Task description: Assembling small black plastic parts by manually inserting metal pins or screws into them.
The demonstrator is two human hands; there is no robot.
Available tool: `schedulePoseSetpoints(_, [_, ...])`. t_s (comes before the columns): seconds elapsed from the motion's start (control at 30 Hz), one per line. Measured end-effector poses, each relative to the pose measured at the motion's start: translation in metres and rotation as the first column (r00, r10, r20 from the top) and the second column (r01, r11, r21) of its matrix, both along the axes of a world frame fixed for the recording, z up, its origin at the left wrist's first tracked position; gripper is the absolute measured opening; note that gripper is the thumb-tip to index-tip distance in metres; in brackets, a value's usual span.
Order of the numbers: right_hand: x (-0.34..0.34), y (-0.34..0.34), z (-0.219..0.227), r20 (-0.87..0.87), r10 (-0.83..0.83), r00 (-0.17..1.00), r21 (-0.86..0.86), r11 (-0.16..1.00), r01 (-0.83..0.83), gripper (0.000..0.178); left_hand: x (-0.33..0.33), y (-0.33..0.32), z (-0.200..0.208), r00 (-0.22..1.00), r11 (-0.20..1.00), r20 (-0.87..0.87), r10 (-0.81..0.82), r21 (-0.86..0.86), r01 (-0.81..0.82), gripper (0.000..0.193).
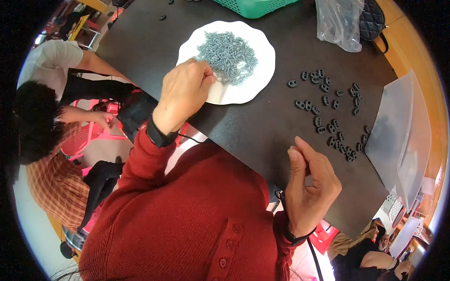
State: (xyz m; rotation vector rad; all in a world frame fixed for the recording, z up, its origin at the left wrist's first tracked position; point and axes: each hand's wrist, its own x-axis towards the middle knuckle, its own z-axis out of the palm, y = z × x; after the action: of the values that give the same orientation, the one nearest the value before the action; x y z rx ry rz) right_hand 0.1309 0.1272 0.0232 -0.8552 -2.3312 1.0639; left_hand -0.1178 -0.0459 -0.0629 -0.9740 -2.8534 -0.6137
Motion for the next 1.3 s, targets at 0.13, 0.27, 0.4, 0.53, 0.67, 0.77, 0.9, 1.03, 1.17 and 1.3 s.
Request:
schedulePoseSetpoints(0.13, [0.012, 0.003, 0.007, 0.018, -0.033, 0.999, -0.055, 0.998, 0.034, 0.022, 0.008, 0.005, 0.005, 0.995, 1.0, -0.097, 0.002, 0.019, 0.0, 0.01])
schedulePoseSetpoints(0.27, [0.015, 0.005, 0.013, 0.037, -0.015, 0.999, -0.039, 0.999, 0.016, 0.022, 0.008, 0.006, 0.005, 0.995, 0.995, -0.097, 0.035, 0.095, -0.026, 0.012])
schedulePoseSetpoints(0.4, [0.017, 0.007, 0.014, -0.02, 0.017, 1.0, -0.034, 0.999, -0.018, 0.018, 0.006, 0.007, 0.016, 0.999, 0.983, -0.023, 0.023, 0.181, -0.019, 0.013])
schedulePoseSetpoints(0.53, [0.019, 0.008, 0.018, -0.06, 0.047, 0.997, -0.03, 0.998, -0.049, 0.015, 0.013, 0.012, 0.035, 0.99, 0.912, 0.143, -0.008, 0.406, -0.052, 0.015])
schedulePoseSetpoints(0.67, [0.018, 0.014, 0.027, 0.038, 0.047, 0.998, -0.102, 0.994, -0.043, 0.02, 0.032, 0.021, 0.05, 0.878, 0.803, 0.448, -0.17, 0.579, -0.14, 0.027])
schedulePoseSetpoints(0.77, [0.011, 0.02, 0.022, -0.097, 0.117, 0.988, -0.131, 0.983, -0.129, 0.022, 0.056, 0.029, 0.069, 0.565, 0.682, 0.685, -0.46, 0.68, -0.27, 0.028])
schedulePoseSetpoints(0.9, [0.005, 0.025, 0.019, -0.216, 0.144, 0.966, -0.211, 0.959, -0.191, 0.024, 0.076, 0.042, 0.083, 0.181, 0.654, 0.777, -0.603, 0.612, -0.444, 0.021])
schedulePoseSetpoints(1.03, [0.005, 0.024, 0.007, -0.303, 0.101, 0.948, -0.185, 0.969, -0.162, 0.028, 0.084, 0.049, 0.083, 0.085, 0.661, 0.77, -0.632, 0.594, -0.458, 0.019])
schedulePoseSetpoints(1.17, [-0.003, 0.024, 0.001, -0.359, 0.15, 0.921, -0.084, 0.978, -0.192, 0.028, 0.09, 0.051, 0.075, 0.067, 0.653, 0.749, -0.66, 0.615, -0.442, 0.025])
schedulePoseSetpoints(1.3, [-0.009, 0.02, 0.004, -0.333, 0.163, 0.928, -0.132, 0.967, -0.218, 0.02, 0.092, 0.05, 0.07, 0.186, 0.633, 0.73, -0.658, 0.67, -0.388, 0.024])
